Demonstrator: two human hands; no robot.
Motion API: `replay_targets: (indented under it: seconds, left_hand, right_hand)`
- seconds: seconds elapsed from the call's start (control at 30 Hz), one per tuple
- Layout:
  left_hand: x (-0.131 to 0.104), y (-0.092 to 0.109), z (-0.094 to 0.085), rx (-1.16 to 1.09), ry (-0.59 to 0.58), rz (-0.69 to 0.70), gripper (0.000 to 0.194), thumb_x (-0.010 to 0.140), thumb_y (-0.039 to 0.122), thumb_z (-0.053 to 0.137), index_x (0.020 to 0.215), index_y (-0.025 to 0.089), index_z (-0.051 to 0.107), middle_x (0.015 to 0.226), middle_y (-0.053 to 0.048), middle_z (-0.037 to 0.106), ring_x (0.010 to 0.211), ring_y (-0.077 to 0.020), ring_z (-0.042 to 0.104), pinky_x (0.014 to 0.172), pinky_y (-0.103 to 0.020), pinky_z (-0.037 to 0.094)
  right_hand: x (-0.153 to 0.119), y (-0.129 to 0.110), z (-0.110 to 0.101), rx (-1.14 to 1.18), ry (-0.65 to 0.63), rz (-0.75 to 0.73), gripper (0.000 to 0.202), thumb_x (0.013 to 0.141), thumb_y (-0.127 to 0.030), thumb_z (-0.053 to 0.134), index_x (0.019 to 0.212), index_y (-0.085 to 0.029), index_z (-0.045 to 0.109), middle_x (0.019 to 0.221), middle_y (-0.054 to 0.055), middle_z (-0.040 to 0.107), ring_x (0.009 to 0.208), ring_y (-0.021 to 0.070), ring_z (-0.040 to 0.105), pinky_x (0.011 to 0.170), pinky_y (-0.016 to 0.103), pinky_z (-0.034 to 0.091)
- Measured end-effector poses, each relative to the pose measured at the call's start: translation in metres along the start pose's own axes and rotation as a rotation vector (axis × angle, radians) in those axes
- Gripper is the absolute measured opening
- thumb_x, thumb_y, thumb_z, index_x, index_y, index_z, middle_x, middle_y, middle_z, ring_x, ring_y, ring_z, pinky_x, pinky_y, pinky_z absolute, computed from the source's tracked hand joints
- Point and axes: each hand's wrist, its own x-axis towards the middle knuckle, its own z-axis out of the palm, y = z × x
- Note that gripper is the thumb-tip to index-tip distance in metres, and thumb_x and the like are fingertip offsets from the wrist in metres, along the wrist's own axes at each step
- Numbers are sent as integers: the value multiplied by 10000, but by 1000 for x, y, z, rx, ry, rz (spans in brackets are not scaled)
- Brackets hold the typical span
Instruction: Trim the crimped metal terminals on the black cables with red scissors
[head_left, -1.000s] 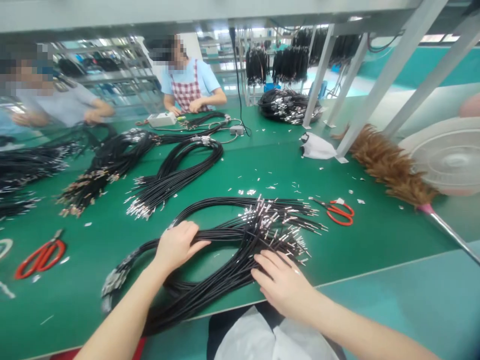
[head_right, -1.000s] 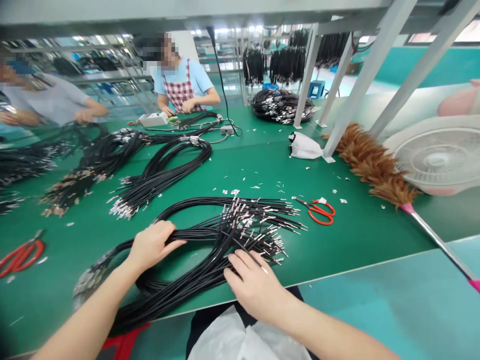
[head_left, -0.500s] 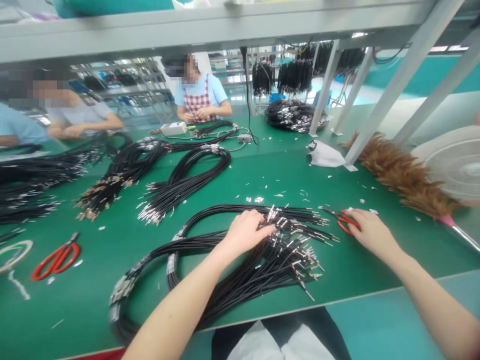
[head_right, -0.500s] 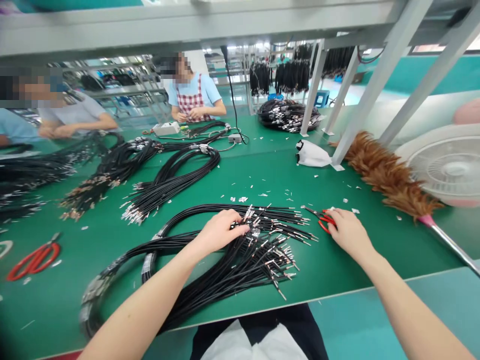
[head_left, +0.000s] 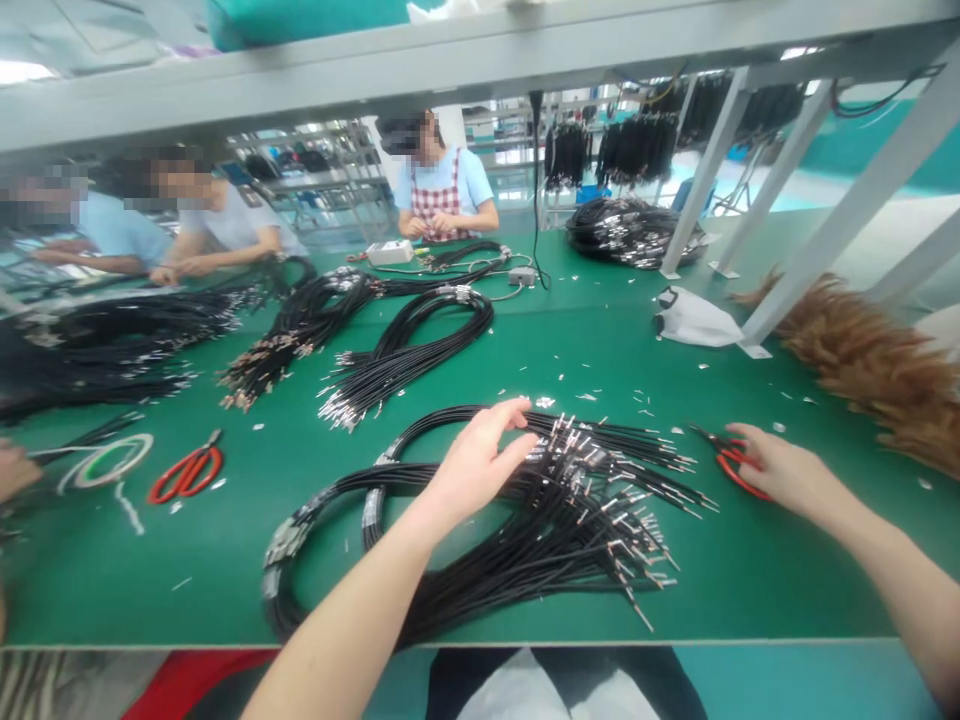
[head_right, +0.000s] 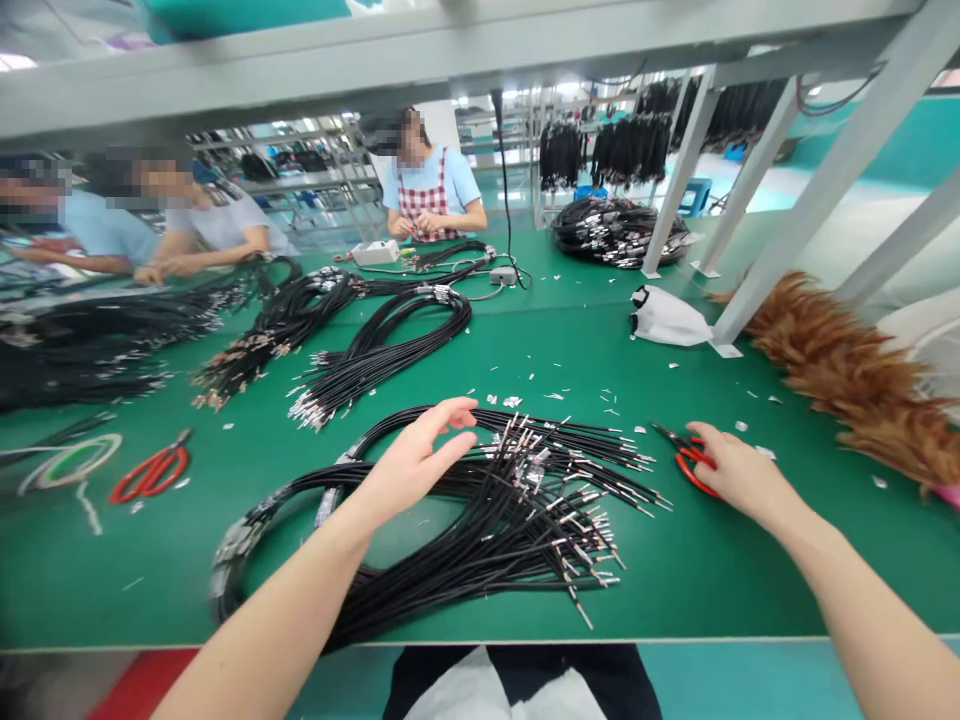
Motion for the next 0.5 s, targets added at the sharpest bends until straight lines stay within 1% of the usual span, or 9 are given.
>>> replay_targets:
  seconds: [0.03,0.13,0.17,0.27,0.33,0.37,0.4,0.43,0.5]
  left_hand:
    - [-2,-6,-5,113,-90,-2,400,784,398,404,1181,351,432,1208,29,511,1149,-121,446,1079,-354,349]
    - [-2,-27,-6,546,-395,17,552,682,248,495,1218,323,385,1295,-10,444,1197,-238,432,1034,-492,393]
    - [0,-34,-1,674,-390,46,563,651,220,497,1200,288,393,1237,-43,484,1133,-263,478,954,-503,447]
    - [13,-50,17,755,-288,54,406,645,179,446,1050,197,452,1010,-91,575,977,-294,560,837,-511,488]
    - [21,-53,23,780,-210,28,302,671,196,406,968,200,459,943,-77,591,884,-308,595,740,-512,506]
    - [24,-53,23,790,-152,12,262,692,214,382,943,206,458,961,-69,588,863,-312,602,707,-509,508]
    - [26,-51,21,797,-83,-6,242,713,232,359,935,212,453,996,-64,579,859,-313,606,689,-505,509]
    - [28,-49,17,801,-9,-23,235,732,251,338,937,218,447,1040,-59,565,865,-309,607,682,-494,510]
    - [28,-42,7,791,121,-55,242,758,280,309,961,234,431,1083,-46,550,878,-292,609,681,-457,511]
  right_hand:
    - [1,4,3,15,46,-39,539,725,-285,491,1242,-137,467,827,103,598,654,164,585,510,215,415]
    - [6,16,15,-6,203,-144,597,573,-163,537,1167,-224,541,705,88,565,498,163,535,400,223,375]
    - [8,19,19,-14,234,-156,609,532,-123,539,1127,-249,573,666,84,545,454,156,508,366,217,345]
    - [16,31,22,120,166,-123,650,520,-116,562,1158,-238,573,594,69,533,387,121,474,320,154,271]
    - [16,30,11,298,46,-89,704,555,-186,590,1250,-167,480,596,62,573,393,128,504,323,113,279]
    - [12,22,1,355,43,-97,693,615,-193,550,1293,-159,411,646,59,599,440,140,542,345,134,359]
    - [5,8,-13,498,39,-148,660,685,-201,497,1324,-159,339,696,58,617,500,153,577,389,166,435]
    - [-5,-14,-28,584,70,-261,625,755,-233,449,1353,-170,275,689,45,612,501,150,577,393,178,449]
    - [-32,-77,-59,507,338,-419,556,792,-247,409,1337,-175,327,696,48,583,458,126,538,370,185,427]
